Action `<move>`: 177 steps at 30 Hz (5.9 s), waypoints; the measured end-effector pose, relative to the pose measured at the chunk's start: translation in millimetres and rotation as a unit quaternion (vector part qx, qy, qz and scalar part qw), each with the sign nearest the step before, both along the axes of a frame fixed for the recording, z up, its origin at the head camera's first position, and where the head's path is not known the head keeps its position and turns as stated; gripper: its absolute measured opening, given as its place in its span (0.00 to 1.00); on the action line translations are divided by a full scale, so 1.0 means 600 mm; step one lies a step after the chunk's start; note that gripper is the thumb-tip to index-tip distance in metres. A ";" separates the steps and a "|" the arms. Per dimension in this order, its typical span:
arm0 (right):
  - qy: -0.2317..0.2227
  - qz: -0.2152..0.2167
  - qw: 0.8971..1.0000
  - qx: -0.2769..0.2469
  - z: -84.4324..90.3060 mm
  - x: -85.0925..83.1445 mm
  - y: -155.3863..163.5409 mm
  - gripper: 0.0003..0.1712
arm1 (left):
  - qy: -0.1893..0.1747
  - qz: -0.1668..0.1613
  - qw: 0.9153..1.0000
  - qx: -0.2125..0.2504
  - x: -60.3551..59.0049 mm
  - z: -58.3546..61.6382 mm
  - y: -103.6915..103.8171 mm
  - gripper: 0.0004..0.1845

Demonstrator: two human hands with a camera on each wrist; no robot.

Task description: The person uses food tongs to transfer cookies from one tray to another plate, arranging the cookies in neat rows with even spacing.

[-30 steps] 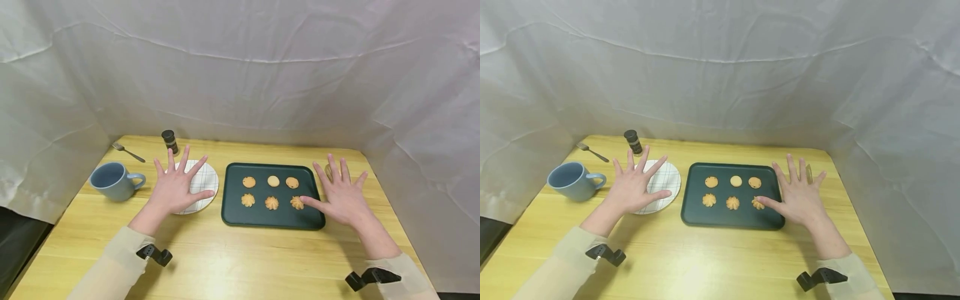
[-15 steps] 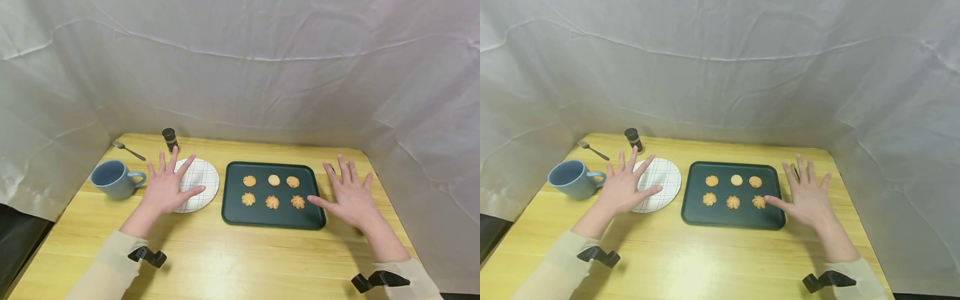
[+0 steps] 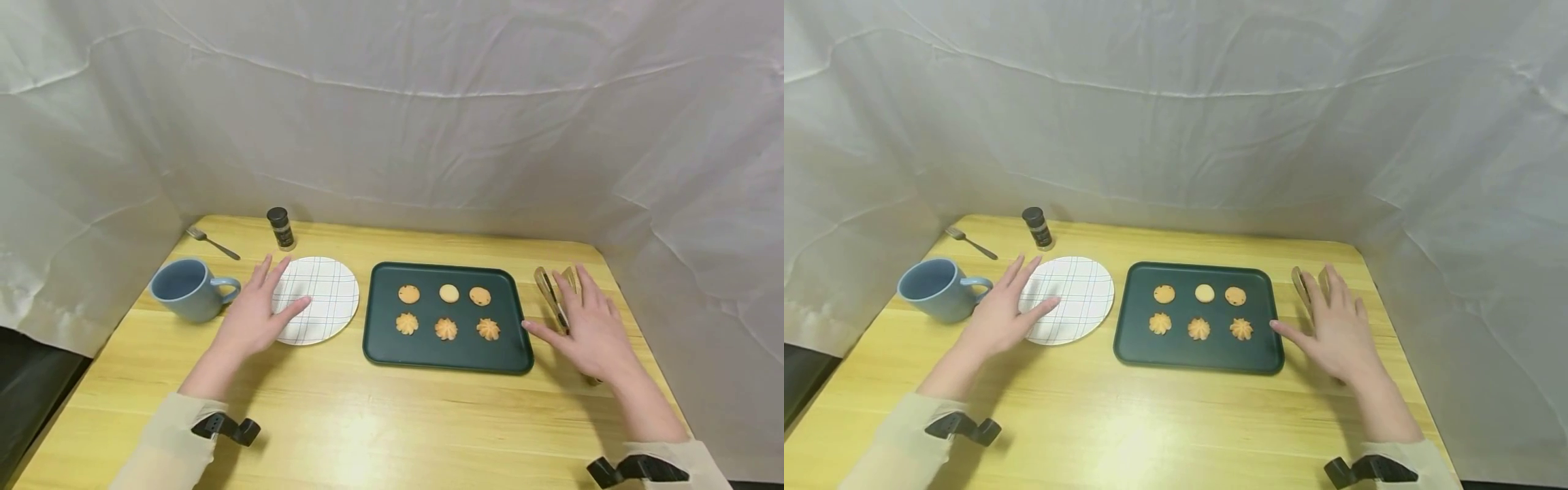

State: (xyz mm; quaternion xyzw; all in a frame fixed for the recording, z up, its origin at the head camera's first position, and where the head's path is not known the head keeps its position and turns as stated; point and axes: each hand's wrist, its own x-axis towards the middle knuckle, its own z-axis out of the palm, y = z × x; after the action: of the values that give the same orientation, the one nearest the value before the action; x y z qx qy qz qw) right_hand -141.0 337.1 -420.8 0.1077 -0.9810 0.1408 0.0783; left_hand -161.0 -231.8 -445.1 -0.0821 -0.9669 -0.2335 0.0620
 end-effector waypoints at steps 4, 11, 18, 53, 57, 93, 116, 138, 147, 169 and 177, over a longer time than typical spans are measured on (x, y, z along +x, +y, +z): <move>-0.002 -0.005 1.000 -0.024 -0.008 0.003 0.015 0.64 | -0.002 0.004 0.999 0.045 0.001 -0.011 -0.011 0.48; -0.001 -0.008 0.998 -0.060 -0.020 0.007 0.035 0.62 | 0.005 0.016 0.997 0.074 0.002 -0.026 -0.022 0.47; -0.015 -0.025 0.996 -0.083 -0.032 0.012 0.048 0.59 | 0.000 0.059 0.991 0.120 0.008 -0.029 -0.026 0.42; -0.019 -0.113 0.986 -0.124 -0.100 0.009 0.079 0.33 | -0.034 0.155 0.972 0.175 0.006 -0.052 -0.043 0.20; -0.022 -0.118 0.985 -0.126 -0.103 0.008 0.079 0.34 | -0.047 0.167 0.968 0.180 0.004 -0.054 -0.042 0.19; -0.005 -0.068 0.992 -0.101 -0.057 -0.003 0.065 0.35 | -0.078 0.190 0.957 0.203 0.007 -0.066 -0.050 0.21; -0.041 0.010 0.998 -0.055 -0.059 -0.014 0.010 0.35 | -0.105 0.185 0.954 0.211 0.006 -0.065 -0.050 0.24; -0.063 0.009 0.998 -0.023 -0.072 -0.021 -0.002 0.38 | -0.108 0.187 0.952 0.215 0.006 -0.067 -0.048 0.23; -0.064 0.017 0.998 -0.014 -0.073 -0.026 -0.004 0.33 | -0.099 0.190 0.953 0.214 0.008 -0.070 -0.048 0.23; -0.046 0.012 0.999 0.003 -0.072 -0.026 -0.005 0.25 | -0.089 0.195 0.954 0.208 0.008 -0.071 -0.048 0.22; -0.042 0.010 0.999 0.009 -0.071 -0.023 -0.004 0.34 | -0.092 0.195 0.954 0.209 0.008 -0.071 -0.048 0.21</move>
State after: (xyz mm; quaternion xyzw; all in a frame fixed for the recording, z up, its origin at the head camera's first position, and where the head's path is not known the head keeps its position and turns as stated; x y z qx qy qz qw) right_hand -155.0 334.7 -463.5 0.1127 -0.9835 0.1371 0.0349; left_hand -156.3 -260.6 -487.6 0.1450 -0.8954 -0.4198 0.0331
